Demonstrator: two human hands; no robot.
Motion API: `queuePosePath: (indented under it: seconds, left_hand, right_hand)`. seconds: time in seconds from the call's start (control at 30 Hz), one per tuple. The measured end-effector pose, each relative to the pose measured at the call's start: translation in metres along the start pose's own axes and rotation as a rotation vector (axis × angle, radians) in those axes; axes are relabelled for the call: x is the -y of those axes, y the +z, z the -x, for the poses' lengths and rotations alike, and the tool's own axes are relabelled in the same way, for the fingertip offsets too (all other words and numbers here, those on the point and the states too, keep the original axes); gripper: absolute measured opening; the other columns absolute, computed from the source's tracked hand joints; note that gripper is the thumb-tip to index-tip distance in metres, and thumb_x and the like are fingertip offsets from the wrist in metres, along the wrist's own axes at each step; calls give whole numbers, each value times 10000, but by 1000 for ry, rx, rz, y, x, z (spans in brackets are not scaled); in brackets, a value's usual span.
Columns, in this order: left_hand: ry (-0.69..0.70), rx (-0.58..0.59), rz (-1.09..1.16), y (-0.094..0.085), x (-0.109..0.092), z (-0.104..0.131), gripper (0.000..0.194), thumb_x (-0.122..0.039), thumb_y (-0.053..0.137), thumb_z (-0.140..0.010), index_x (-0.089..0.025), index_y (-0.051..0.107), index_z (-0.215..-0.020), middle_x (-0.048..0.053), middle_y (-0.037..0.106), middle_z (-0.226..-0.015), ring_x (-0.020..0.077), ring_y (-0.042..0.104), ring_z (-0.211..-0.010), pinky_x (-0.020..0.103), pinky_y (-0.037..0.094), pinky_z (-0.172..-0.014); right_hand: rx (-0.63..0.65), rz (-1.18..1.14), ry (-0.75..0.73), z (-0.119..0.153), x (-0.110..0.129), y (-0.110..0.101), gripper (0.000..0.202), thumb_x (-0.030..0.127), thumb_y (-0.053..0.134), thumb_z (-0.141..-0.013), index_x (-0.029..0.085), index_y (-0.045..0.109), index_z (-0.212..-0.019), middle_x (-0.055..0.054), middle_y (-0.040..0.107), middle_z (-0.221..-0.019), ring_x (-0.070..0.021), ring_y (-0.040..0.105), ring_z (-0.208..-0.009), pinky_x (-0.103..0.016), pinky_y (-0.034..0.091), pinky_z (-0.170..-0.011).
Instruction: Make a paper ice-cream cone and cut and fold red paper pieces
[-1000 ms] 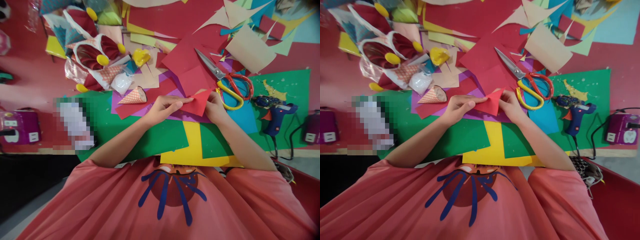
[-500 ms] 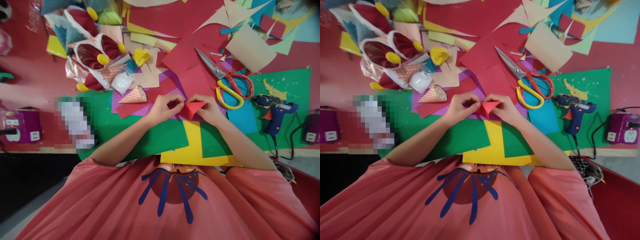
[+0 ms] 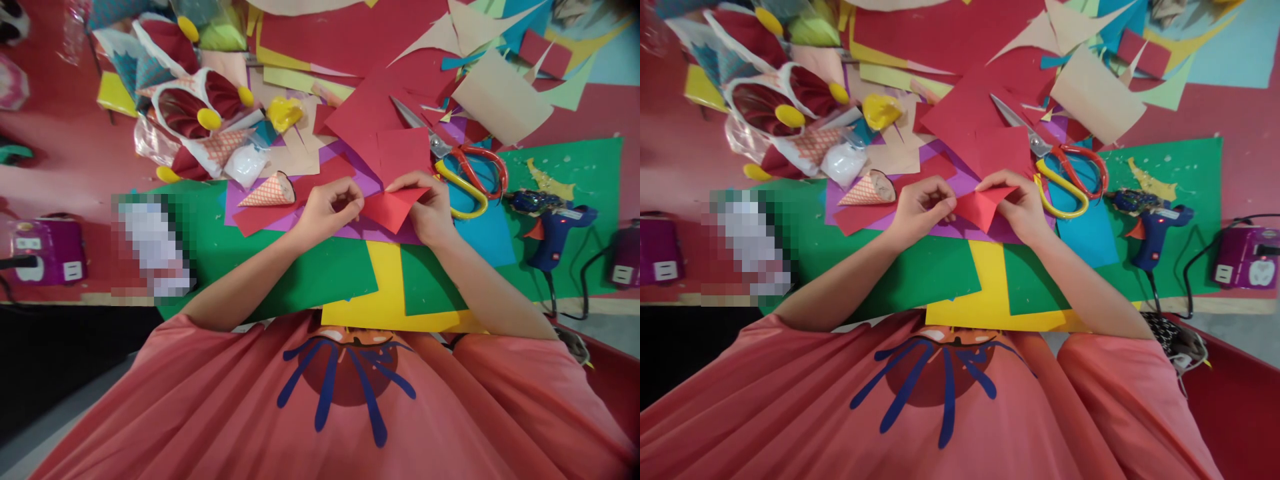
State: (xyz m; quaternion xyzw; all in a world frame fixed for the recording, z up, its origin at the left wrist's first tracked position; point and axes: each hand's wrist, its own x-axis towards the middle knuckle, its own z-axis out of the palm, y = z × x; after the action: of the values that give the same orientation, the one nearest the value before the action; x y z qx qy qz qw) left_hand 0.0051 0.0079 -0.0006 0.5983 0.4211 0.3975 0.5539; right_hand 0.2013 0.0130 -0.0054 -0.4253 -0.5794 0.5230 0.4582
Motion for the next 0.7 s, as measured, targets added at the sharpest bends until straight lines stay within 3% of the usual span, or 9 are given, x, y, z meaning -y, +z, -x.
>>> queuePosePath:
  seconds: [0.2,0.37,0.57,0.7]
  left_hand:
    - [59,-53,17,-1,0,1,219,-330,612,-818,-174,528,-691,-40,546,-591,51,555,-516,171,443,-517]
    - [78,12,-135,0,-1,3,178,-325,614,-811,-158,611,-751,-8,633,-671,62,563,-583,179,466,-582]
    - [50,13,-111,1,0,4,234,-360,611,-831,-157,587,-716,-21,603,-604,50,528,-528,173,432,-541]
    - [53,-9,-94,3,2,2,309,-448,618,-827,-158,592,-723,-8,614,-619,55,543,-538,172,415,-515]
  right_hand:
    - [-26,12,-16,-2,-2,-2,196,444,726,-743,263,708,-816,7,705,-880,-166,663,-864,-333,521,-841]
    - [62,75,17,-1,5,1,293,529,689,-749,238,691,-777,-21,711,-844,-179,661,-832,-347,529,-815]
    - [115,-1,80,0,6,5,339,489,740,-695,236,662,-908,-10,691,-914,-153,647,-838,-292,526,-733]
    - [113,29,88,0,11,8,256,416,736,-713,219,651,-852,-1,669,-865,-130,623,-785,-267,513,-717]
